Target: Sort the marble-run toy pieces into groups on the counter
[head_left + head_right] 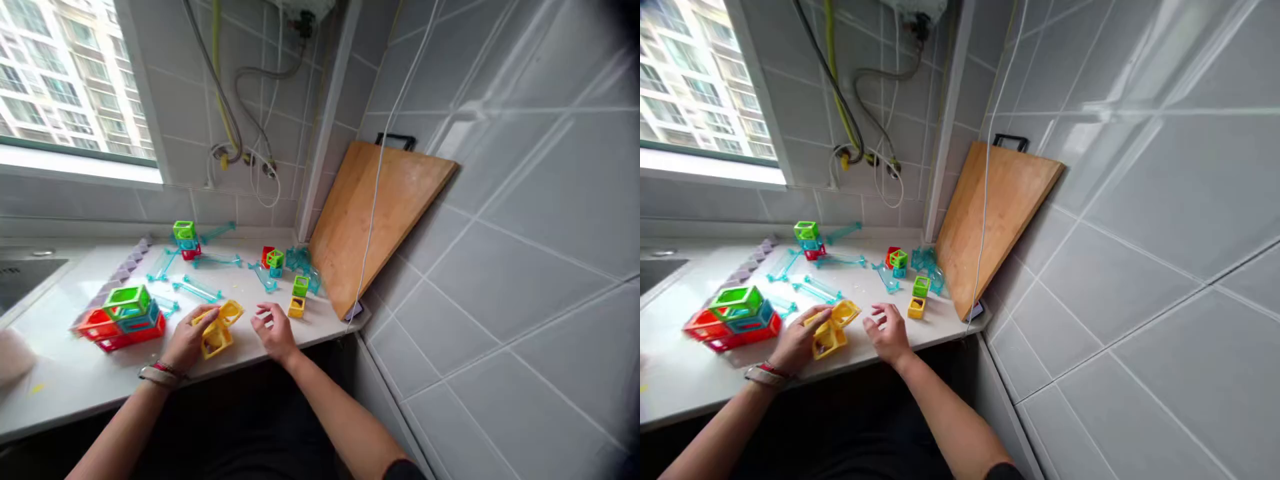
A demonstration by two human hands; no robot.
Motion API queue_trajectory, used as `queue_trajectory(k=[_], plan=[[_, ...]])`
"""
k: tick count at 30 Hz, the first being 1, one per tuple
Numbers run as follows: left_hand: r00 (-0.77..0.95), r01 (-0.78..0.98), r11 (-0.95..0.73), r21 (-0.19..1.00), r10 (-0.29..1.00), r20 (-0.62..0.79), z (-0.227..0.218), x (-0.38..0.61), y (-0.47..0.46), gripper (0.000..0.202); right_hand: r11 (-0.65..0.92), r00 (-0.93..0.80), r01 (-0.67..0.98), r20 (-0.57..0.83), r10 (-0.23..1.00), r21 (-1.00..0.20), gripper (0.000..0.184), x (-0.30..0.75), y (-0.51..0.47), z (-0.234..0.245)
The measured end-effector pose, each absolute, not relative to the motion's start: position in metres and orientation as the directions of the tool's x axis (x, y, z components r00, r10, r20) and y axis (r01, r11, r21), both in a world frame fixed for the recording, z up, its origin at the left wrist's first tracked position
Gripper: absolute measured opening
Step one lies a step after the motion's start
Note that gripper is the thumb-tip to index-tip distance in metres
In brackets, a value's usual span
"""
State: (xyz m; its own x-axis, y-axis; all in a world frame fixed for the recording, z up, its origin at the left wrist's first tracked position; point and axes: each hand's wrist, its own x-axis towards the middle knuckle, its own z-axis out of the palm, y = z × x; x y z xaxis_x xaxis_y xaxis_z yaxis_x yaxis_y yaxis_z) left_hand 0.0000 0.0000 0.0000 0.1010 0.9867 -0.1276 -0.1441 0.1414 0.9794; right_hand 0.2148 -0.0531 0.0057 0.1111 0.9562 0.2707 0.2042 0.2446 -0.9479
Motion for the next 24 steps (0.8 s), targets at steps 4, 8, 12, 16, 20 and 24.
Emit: queue_trajectory(k=[4, 8, 12, 16, 20, 24], plan=[[0.095, -0.150, 0.167, 0.974, 0.984, -0.154, 0.008, 0.004, -0.001, 0.058, 0.119, 0.025, 0.164, 0.125, 0.992, -0.979, 0.066, 0.188, -0.030, 0.002], [0.097, -0.076, 0.159, 0.984, 0.984, -0.151, 0.013, 0.004, -0.002, 0.056, 0.130, -0.076, 0.163, 0.119, 0.990, -0.978, 0.066, 0.186, -0.034, 0.001], [0.076, 0.007, 0.137, 0.991, 0.988, -0.137, 0.018, 0.005, -0.003, 0.056, 0.104, -0.017, 0.119, 0.102, 0.995, -0.987, 0.064, 0.191, -0.039, 0.002], [0.073, 0.059, 0.149, 0.987, 0.986, -0.153, 0.020, 0.008, -0.006, 0.056, 0.099, 0.013, 0.039, 0.099, 0.995, -0.994, 0.063, 0.194, -0.035, 0.002], [0.042, 0.132, 0.206, 0.970, 0.976, -0.213, 0.026, 0.013, -0.004, 0.056, 0.102, 0.048, 0.016, 0.103, 0.994, -0.995, 0.064, 0.196, -0.035, 0.002], [-0.060, 0.250, 0.197, 0.948, 0.980, -0.188, 0.048, 0.032, -0.011, 0.054, 0.088, 0.063, 0.025, 0.090, 0.994, -0.996, 0.067, 0.200, -0.033, 0.003]])
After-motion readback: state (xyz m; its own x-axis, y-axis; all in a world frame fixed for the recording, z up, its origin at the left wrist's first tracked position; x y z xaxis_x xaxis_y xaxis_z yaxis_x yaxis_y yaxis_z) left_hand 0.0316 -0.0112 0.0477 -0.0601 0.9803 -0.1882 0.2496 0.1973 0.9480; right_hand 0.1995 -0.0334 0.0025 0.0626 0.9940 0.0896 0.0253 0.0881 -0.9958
